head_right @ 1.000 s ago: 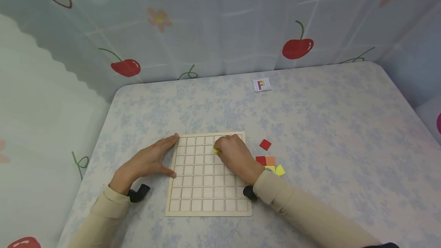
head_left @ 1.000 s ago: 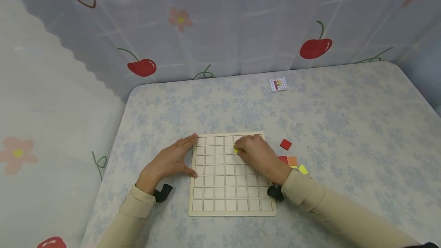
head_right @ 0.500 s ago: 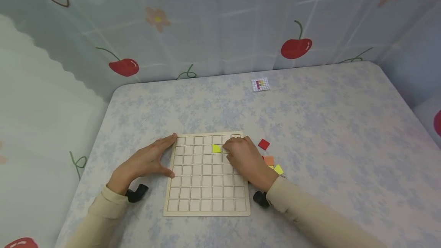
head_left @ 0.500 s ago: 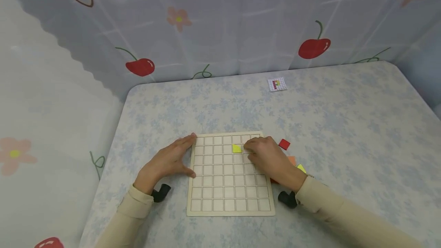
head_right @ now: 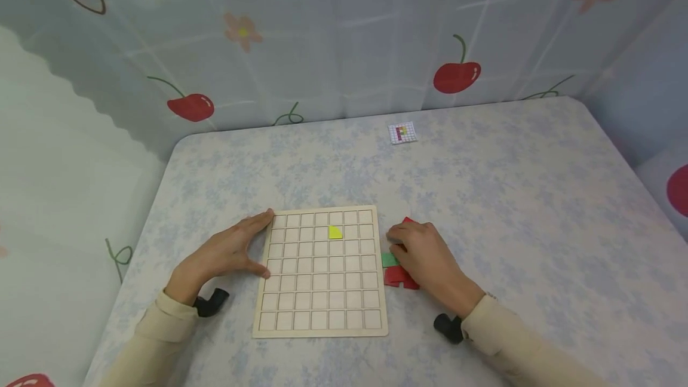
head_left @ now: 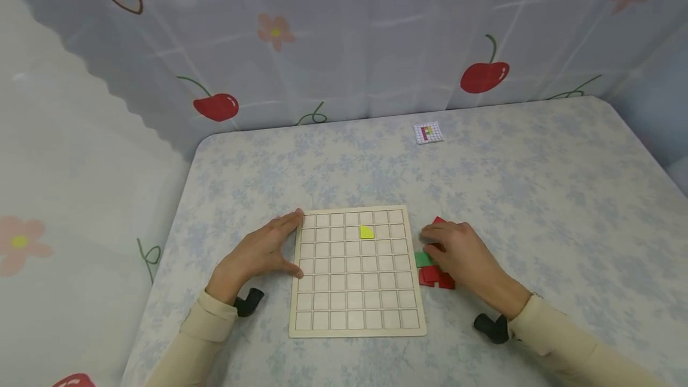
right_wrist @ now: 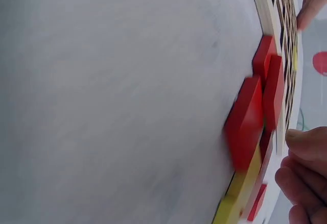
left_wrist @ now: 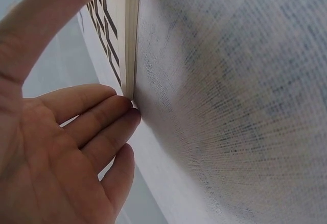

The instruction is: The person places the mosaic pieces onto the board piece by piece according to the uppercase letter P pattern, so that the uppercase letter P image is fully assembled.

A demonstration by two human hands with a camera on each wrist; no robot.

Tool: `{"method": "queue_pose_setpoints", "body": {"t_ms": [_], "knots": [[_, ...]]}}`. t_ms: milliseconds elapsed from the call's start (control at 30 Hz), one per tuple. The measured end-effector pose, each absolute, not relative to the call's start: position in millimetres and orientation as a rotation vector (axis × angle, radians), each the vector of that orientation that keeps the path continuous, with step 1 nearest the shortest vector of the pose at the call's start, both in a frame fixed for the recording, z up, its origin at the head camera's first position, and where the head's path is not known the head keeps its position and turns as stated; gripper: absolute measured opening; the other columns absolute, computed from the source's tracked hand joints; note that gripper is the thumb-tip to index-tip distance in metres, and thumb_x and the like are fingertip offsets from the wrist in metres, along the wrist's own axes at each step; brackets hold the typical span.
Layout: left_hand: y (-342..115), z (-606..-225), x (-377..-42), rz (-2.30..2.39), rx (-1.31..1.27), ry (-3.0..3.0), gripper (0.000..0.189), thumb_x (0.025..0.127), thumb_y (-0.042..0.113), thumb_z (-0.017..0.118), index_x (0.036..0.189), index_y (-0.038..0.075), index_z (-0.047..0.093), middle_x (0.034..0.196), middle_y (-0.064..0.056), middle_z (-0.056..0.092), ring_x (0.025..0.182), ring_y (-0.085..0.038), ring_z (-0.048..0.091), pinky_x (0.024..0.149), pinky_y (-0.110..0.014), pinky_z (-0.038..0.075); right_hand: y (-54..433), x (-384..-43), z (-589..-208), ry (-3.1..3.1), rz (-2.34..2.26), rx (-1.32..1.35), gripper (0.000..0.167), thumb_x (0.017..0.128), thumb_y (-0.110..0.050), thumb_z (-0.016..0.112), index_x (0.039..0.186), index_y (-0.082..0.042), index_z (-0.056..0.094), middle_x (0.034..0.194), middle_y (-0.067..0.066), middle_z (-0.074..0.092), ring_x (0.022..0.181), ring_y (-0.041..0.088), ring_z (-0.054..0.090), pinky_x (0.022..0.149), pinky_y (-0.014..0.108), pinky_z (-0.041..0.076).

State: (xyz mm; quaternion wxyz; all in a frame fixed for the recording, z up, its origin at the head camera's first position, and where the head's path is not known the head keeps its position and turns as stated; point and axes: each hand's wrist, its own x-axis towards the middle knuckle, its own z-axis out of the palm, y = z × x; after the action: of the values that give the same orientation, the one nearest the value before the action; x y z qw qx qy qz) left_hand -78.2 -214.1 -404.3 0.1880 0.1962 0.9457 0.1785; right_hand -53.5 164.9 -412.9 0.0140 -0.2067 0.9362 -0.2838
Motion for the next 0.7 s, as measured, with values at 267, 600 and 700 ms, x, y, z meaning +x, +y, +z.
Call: {"method": "queue_pose_setpoints", "body": {"t_ms": [267, 600, 700], "knots": [[-215.4, -403.4, -77.6, 0.504, 0.553, 2.665, 0.118, 0.064, 0.039, 0.092, 0.155, 0.002, 0.027, 0.161, -0.013, 0.024, 0.145, -0.036, 0.027, 0.111, -0.054, 0.033, 189.1, -39.7, -411.6, 3.006, -0.789, -0.568, 0.026, 0.078, -0.004, 0.082, 0.103, -0.002, 0.077, 0.099, 0.009, 0.074, 0.098, 0.030, 0.068, 0.088, 0.052, 0.049], [-215.6, -404.7, -76.6, 0.521, 0.541, 2.653, 0.118, 0.065, 0.039, 0.092, 0.155, 0.003, 0.025, 0.161, -0.012, 0.023, 0.145, -0.035, 0.025, 0.111, -0.054, 0.034, 201.4, -40.9, -414.7, 3.013, -0.708, -0.588, 0.026, 0.076, -0.005, 0.084, 0.101, -0.002, 0.079, 0.096, 0.008, 0.075, 0.095, 0.029, 0.070, 0.088, 0.055, 0.050], [-215.3, -404.8, -76.8, 0.518, 0.546, 2.653, 0.118, 0.065, 0.040, 0.092, 0.155, 0.003, 0.025, 0.161, -0.012, 0.023, 0.145, -0.035, 0.025, 0.111, -0.054, 0.033, 203.4, -41.7, -414.1, 3.027, -0.695, -0.567, 0.028, 0.076, -0.006, 0.084, 0.103, -0.002, 0.078, 0.097, 0.008, 0.075, 0.096, 0.029, 0.069, 0.088, 0.056, 0.050]]}}
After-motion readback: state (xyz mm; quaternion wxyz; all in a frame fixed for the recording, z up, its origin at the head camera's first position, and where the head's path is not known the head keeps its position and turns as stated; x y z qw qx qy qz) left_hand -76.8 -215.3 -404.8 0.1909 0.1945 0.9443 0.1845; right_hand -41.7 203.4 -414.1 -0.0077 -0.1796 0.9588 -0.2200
